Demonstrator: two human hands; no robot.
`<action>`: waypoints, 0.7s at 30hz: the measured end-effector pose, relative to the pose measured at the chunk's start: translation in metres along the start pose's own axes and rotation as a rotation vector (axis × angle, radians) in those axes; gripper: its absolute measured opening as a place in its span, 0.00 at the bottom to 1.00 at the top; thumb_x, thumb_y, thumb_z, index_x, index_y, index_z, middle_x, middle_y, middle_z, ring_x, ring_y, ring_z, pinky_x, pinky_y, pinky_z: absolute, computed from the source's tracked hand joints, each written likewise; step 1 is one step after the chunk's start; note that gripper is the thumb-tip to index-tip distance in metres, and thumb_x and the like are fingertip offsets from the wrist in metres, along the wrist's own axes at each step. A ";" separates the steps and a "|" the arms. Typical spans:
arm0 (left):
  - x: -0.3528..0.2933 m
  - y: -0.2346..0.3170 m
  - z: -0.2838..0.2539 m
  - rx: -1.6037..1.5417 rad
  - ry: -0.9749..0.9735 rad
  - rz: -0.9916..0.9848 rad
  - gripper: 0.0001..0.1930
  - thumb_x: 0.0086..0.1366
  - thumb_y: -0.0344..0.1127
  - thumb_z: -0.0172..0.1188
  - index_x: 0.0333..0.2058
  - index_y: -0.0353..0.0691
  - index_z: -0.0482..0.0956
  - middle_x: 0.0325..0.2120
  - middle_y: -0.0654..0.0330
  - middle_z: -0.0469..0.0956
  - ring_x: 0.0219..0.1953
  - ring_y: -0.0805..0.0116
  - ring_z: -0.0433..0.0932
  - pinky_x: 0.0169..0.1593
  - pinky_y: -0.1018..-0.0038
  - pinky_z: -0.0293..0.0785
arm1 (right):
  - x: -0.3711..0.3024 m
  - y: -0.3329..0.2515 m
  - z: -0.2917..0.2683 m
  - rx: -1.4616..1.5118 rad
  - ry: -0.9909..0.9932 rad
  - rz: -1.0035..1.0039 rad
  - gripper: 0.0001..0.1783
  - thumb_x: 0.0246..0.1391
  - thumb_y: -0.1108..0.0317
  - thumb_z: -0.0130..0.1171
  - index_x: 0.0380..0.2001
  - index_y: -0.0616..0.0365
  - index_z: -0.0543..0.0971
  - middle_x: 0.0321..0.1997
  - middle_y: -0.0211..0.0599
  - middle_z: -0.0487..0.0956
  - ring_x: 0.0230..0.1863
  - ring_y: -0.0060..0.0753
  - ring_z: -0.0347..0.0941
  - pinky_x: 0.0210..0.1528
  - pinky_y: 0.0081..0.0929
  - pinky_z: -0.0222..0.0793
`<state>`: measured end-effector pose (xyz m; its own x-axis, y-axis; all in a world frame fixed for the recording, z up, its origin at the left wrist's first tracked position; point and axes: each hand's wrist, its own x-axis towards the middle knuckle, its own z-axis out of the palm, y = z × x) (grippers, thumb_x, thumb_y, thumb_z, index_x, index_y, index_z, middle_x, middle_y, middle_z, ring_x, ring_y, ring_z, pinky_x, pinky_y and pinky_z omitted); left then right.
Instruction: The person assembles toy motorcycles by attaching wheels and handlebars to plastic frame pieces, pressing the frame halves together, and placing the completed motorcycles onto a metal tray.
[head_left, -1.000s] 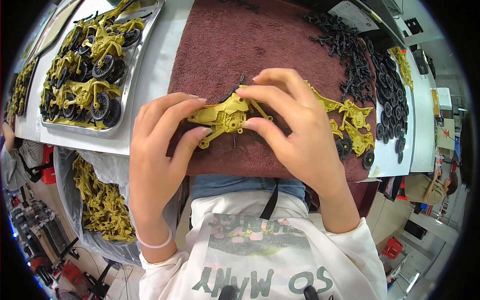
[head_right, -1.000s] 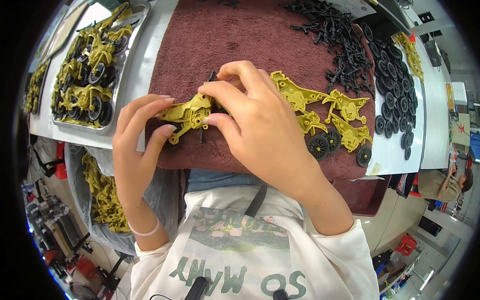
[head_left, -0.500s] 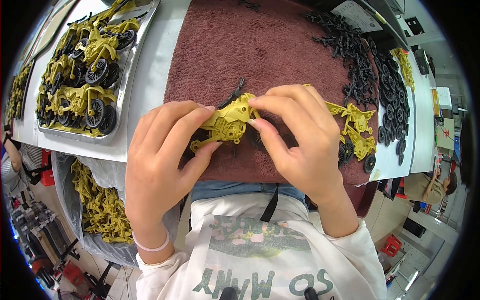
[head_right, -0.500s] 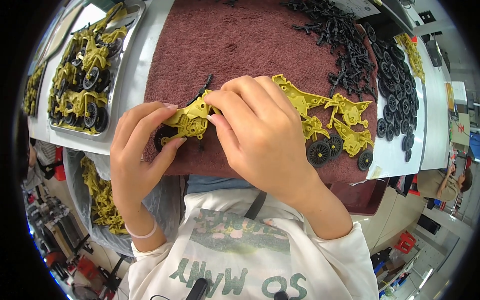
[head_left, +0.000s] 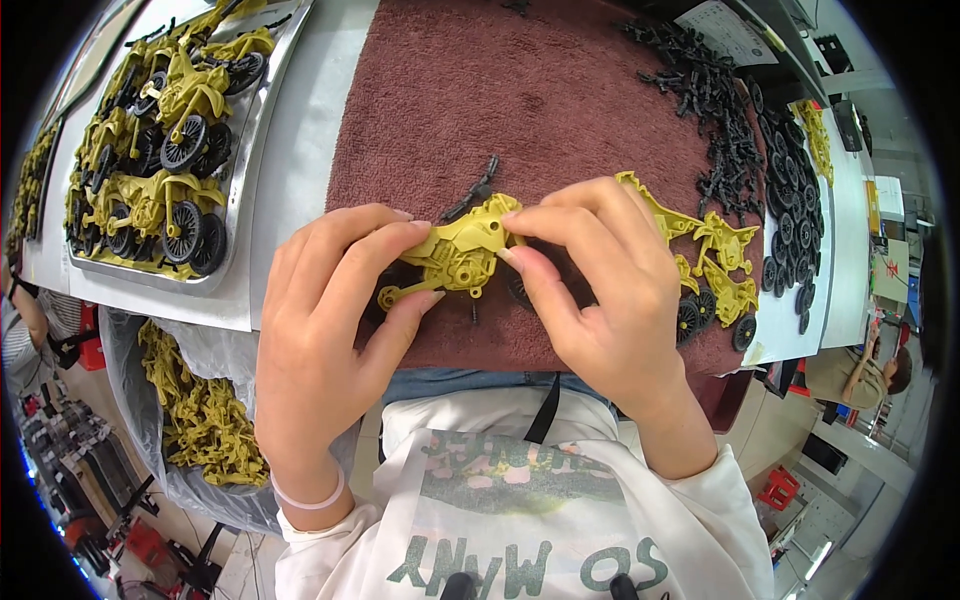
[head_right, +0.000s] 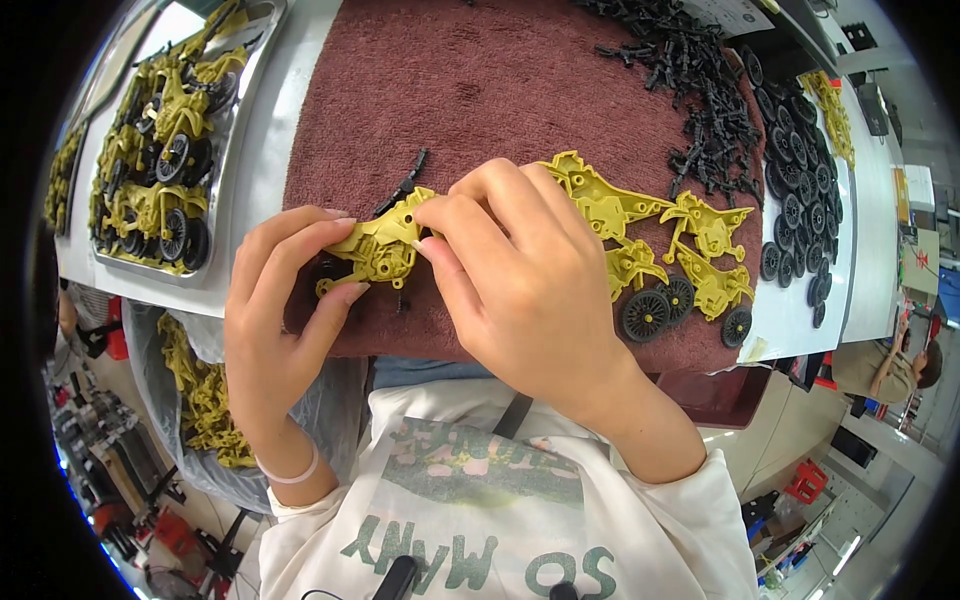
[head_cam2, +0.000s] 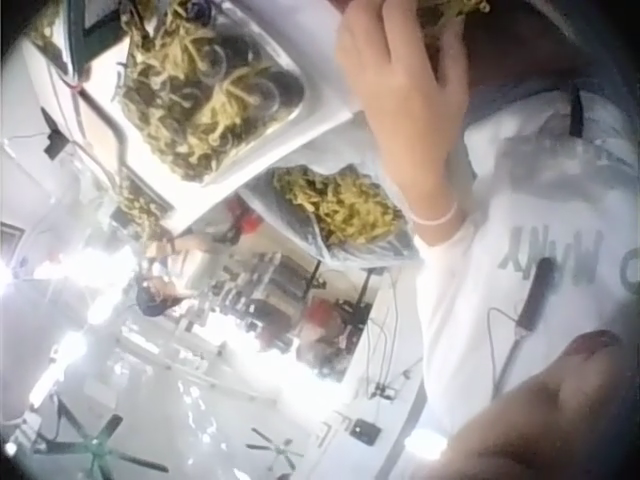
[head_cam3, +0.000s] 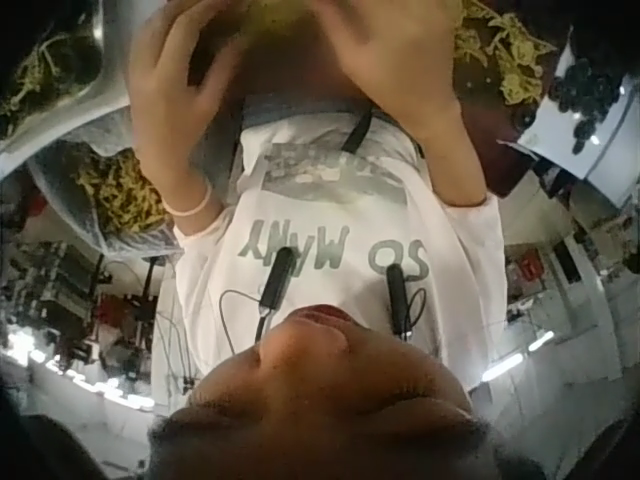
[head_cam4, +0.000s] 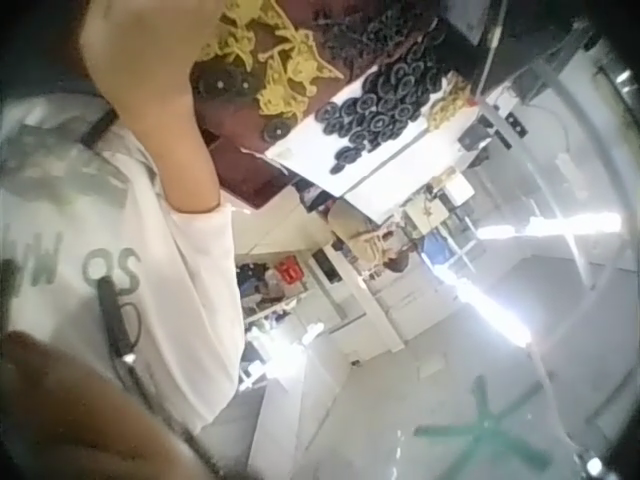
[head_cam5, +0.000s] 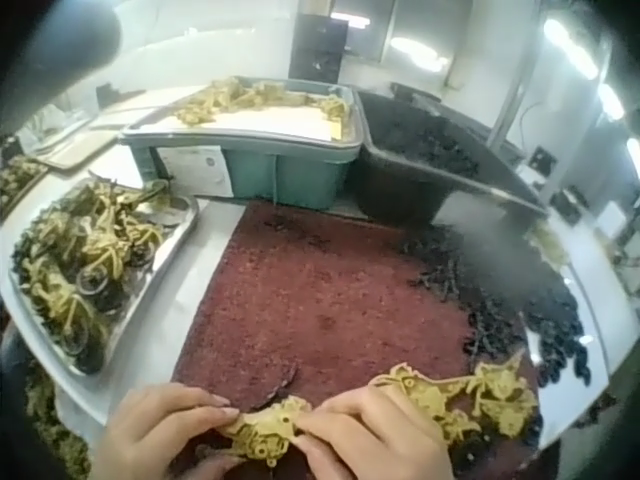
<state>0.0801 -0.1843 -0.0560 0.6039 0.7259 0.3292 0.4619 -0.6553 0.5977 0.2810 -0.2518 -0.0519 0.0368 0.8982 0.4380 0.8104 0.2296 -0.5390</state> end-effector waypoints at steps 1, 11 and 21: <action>0.000 -0.001 0.001 -0.030 0.005 -0.018 0.20 0.49 0.28 0.69 0.43 0.38 0.80 0.42 0.57 0.78 0.46 0.55 0.77 0.51 0.63 0.71 | 0.000 0.002 0.002 0.000 0.021 -0.046 0.11 0.43 0.77 0.66 0.33 0.58 0.80 0.32 0.35 0.74 0.34 0.39 0.71 0.34 0.34 0.68; -0.001 0.003 0.003 0.029 0.016 -0.010 0.22 0.47 0.29 0.70 0.45 0.37 0.80 0.43 0.57 0.78 0.47 0.54 0.76 0.52 0.62 0.69 | -0.001 -0.004 0.002 -0.010 0.033 -0.005 0.13 0.40 0.80 0.69 0.33 0.61 0.80 0.35 0.39 0.76 0.35 0.42 0.74 0.35 0.32 0.70; -0.004 0.003 0.006 0.132 0.036 0.019 0.21 0.51 0.35 0.68 0.45 0.38 0.81 0.42 0.60 0.79 0.45 0.59 0.77 0.48 0.64 0.70 | 0.001 -0.005 -0.006 0.002 -0.081 0.056 0.18 0.39 0.79 0.71 0.38 0.62 0.81 0.39 0.41 0.79 0.37 0.43 0.77 0.39 0.34 0.74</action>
<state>0.0829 -0.1903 -0.0603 0.5908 0.7184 0.3671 0.5332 -0.6892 0.4906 0.2801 -0.2548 -0.0445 0.0347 0.9371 0.3472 0.8075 0.1784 -0.5623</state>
